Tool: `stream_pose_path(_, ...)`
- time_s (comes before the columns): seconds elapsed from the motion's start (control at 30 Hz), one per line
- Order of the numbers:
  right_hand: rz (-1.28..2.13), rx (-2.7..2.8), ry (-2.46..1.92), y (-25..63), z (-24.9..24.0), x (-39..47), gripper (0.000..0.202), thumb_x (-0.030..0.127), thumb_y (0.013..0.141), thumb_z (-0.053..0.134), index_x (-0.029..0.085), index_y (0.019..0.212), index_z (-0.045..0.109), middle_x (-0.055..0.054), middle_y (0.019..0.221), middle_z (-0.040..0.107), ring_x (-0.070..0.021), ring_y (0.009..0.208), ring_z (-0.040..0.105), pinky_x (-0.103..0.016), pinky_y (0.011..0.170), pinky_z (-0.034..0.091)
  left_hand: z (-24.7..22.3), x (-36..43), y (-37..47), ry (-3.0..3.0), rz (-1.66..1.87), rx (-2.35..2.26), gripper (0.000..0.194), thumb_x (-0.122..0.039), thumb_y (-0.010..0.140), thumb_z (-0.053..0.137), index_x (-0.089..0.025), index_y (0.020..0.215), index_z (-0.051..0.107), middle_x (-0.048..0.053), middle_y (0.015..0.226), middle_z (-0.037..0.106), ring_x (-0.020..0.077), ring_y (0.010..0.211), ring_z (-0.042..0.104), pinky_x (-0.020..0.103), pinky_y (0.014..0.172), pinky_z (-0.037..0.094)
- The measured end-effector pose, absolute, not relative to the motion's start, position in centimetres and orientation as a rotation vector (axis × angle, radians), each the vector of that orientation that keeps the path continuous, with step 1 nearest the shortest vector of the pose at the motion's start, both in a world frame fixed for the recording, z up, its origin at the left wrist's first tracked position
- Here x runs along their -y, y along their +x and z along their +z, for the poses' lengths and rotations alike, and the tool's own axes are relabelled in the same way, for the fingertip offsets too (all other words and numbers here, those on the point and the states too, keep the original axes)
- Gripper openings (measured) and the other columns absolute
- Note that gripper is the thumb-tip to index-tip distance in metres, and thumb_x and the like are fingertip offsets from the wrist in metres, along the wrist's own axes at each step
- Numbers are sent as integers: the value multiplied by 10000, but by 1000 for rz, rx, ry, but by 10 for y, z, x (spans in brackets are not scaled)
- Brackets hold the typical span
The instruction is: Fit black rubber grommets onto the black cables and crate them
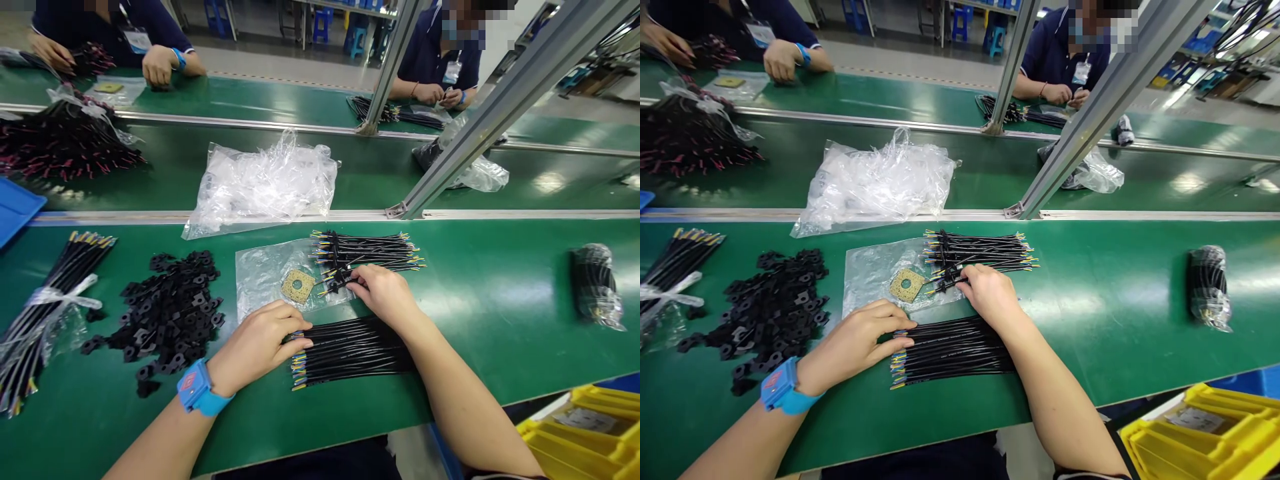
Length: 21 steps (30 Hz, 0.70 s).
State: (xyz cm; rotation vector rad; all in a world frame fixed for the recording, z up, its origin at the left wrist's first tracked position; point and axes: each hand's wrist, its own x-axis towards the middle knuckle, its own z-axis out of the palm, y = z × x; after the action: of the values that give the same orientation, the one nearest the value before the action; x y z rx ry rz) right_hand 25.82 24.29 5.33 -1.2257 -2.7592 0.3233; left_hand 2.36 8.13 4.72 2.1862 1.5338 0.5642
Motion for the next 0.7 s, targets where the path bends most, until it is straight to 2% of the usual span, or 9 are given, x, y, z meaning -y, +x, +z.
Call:
stream_pose_path(0.1,259,2727,-1305,258,51,-249,81,285,969,703,223,1021,702,-54,965,764,-215,898,721,-283,705,475,48,-81,23,2179,569,-1547,325,-425,1023,582,-190,1124,783,90,1022,769,248,981,716,370,835,593)
stream_pose_path(0.3,221,2693,-1369,266,54,-254,115,258,968,685,212,1071,709,-75,993,765,-228,902,724,-304,727,502,48,-82,24,2182,575,-1545,312,-428,1022,586,-209,1125,783,83,1019,782,241,978,730,343,826,592)
stream_pose_path(0.43,401,2815,-1152,271,69,-236,75,300,942,741,235,978,733,-25,925,768,-193,854,721,-282,731,510,54,-82,15,2175,667,-1573,323,-449,1027,572,-226,1110,790,62,1029,800,222,976,746,321,842,590)
stream_pose_path(0.5,627,2919,-908,269,75,-224,104,325,941,750,239,1000,751,-18,940,772,-190,870,723,-287,767,523,61,-79,2,2134,786,-1769,322,-455,1026,569,-235,1078,798,52,1023,810,221,959,749,331,866,583)
stream_pose_path(0.6,813,2991,-681,263,77,-211,95,266,966,711,231,1040,761,-35,985,774,-202,905,722,-309,810,531,74,-71,-27,1901,959,-2333,320,-440,1020,556,-234,1016,801,64,1006,808,252,963,745,380,903,569)
stream_pose_path(0.7,853,2986,-635,257,74,-204,93,172,972,659,219,946,734,-35,945,754,-202,866,709,-309,774,529,84,-61,-53,1630,850,-2751,346,-433,1021,511,-226,1041,787,94,1057,794,307,1023,728,439,912,553)
